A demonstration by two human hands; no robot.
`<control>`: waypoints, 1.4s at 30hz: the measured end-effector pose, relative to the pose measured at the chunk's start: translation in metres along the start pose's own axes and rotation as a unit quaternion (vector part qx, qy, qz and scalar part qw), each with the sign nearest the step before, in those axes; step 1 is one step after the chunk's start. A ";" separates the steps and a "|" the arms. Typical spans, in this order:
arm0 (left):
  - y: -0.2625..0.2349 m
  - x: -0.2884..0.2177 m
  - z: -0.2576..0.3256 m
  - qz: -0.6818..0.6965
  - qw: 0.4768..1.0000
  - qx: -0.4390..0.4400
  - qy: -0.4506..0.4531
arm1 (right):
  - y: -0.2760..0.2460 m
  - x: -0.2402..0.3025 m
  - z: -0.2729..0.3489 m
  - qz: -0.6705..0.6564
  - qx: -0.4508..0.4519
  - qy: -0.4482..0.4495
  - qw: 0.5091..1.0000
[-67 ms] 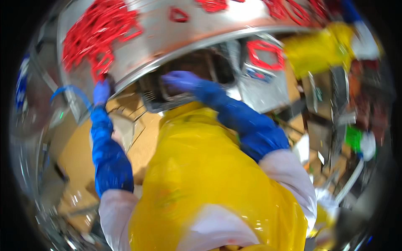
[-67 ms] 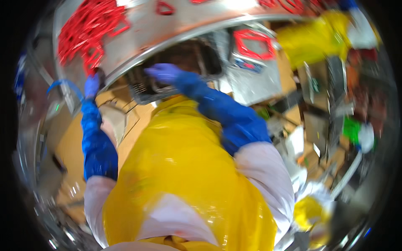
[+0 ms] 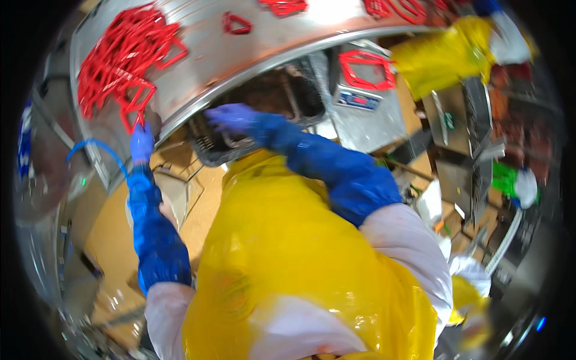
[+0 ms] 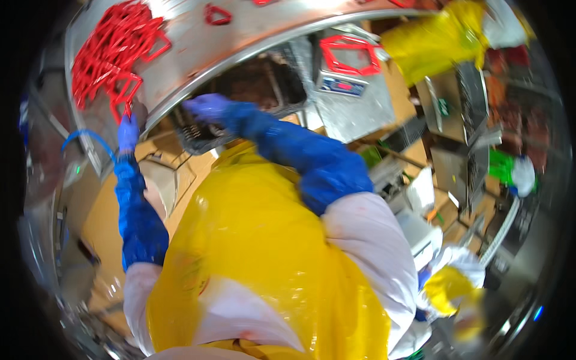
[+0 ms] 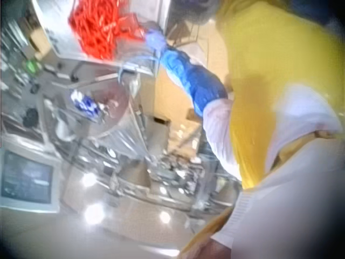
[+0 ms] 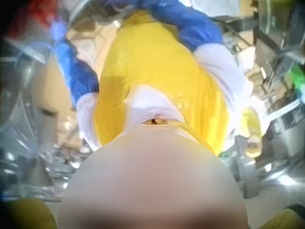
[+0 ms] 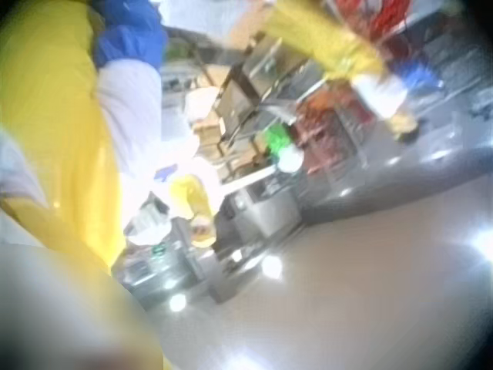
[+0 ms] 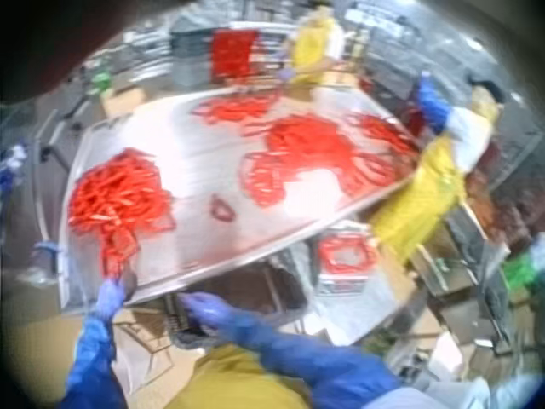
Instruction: The person repeatedly picks red plastic frames from a metal table, links them together by hand, and places the assembled chains into a container below. The process is continuous and repetitive throughout the clip.
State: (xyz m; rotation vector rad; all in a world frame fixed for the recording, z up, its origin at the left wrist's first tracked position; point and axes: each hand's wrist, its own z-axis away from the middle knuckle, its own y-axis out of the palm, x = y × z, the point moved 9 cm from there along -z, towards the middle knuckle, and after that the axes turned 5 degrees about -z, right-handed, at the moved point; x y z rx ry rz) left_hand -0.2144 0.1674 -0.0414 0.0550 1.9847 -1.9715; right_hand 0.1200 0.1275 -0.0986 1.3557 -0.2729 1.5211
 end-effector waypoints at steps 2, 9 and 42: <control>-0.015 -0.115 0.083 0.005 0.996 0.064 0.057 | 0.066 0.032 0.005 0.030 -0.011 0.137 0.990; -0.128 -0.258 0.153 0.062 0.944 -0.058 0.318 | 0.066 0.081 0.029 0.149 -0.019 -0.023 0.988; 0.068 -0.157 0.038 0.642 0.681 0.329 -0.125 | 0.064 0.083 -0.028 0.273 -0.041 -0.050 0.960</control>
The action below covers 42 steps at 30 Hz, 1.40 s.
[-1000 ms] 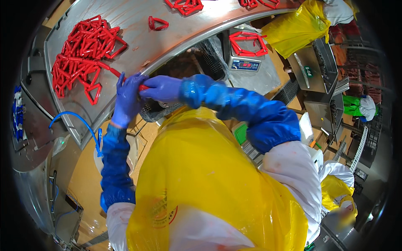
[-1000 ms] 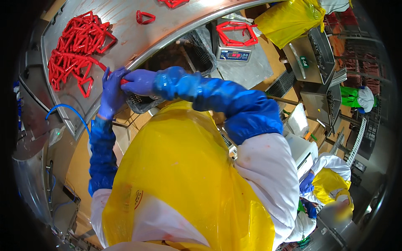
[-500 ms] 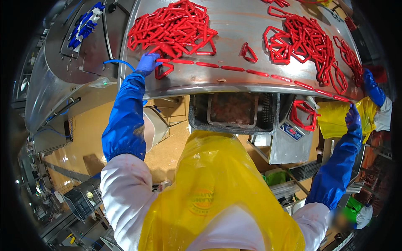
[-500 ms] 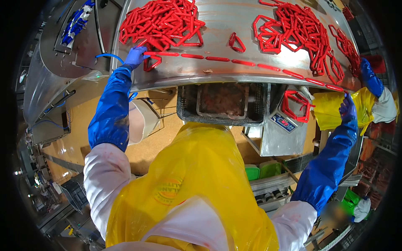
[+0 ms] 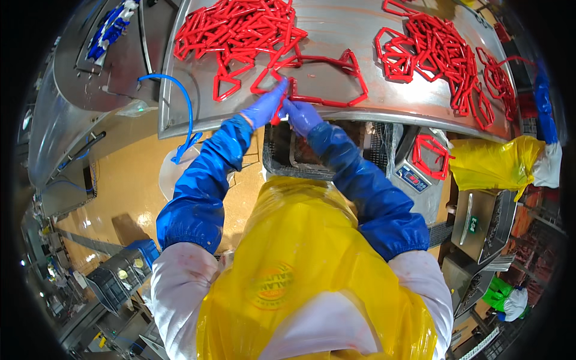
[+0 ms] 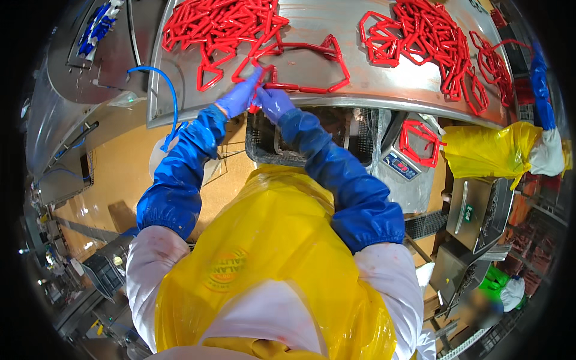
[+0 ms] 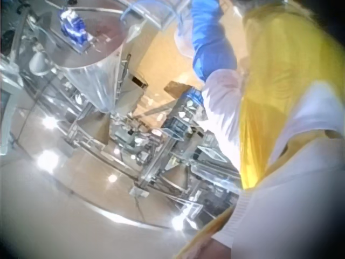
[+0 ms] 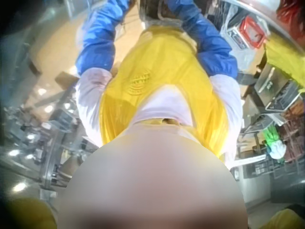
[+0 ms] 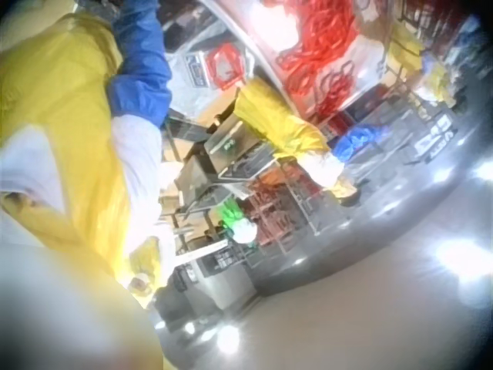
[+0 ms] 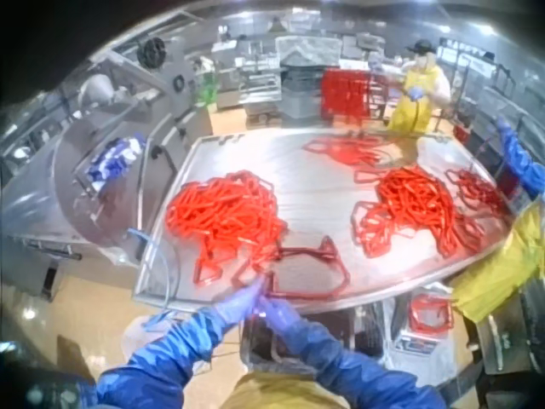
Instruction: The person repeatedly picks red plastic frames from a metal table, links them together by hand, and places the assembled chains into a container below. The process is continuous and repetitive throughout the clip.
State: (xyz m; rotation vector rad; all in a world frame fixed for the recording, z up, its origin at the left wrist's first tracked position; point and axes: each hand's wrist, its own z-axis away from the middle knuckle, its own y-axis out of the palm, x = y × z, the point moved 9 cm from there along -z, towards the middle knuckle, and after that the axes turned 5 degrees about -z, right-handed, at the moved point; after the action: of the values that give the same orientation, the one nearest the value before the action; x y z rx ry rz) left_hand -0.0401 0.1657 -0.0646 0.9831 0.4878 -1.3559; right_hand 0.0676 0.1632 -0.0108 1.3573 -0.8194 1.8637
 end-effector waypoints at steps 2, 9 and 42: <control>-0.003 0.028 -0.002 0.030 0.996 -0.036 -0.074 | 0.006 -0.016 0.006 0.071 -0.071 -0.111 0.989; 0.025 0.023 0.046 -0.122 0.991 -0.017 -0.045 | -0.015 -0.010 0.041 0.466 0.068 -0.007 0.882; 0.055 -0.022 0.050 -0.458 0.820 -0.133 0.317 | -0.027 -0.025 0.065 0.111 -0.055 -0.019 0.992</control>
State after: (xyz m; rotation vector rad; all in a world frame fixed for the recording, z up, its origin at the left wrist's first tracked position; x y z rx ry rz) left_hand -0.0046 0.1335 -0.0035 0.9791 1.7909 -1.6852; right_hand 0.1299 0.1224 -0.0156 1.2792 -1.1152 1.9319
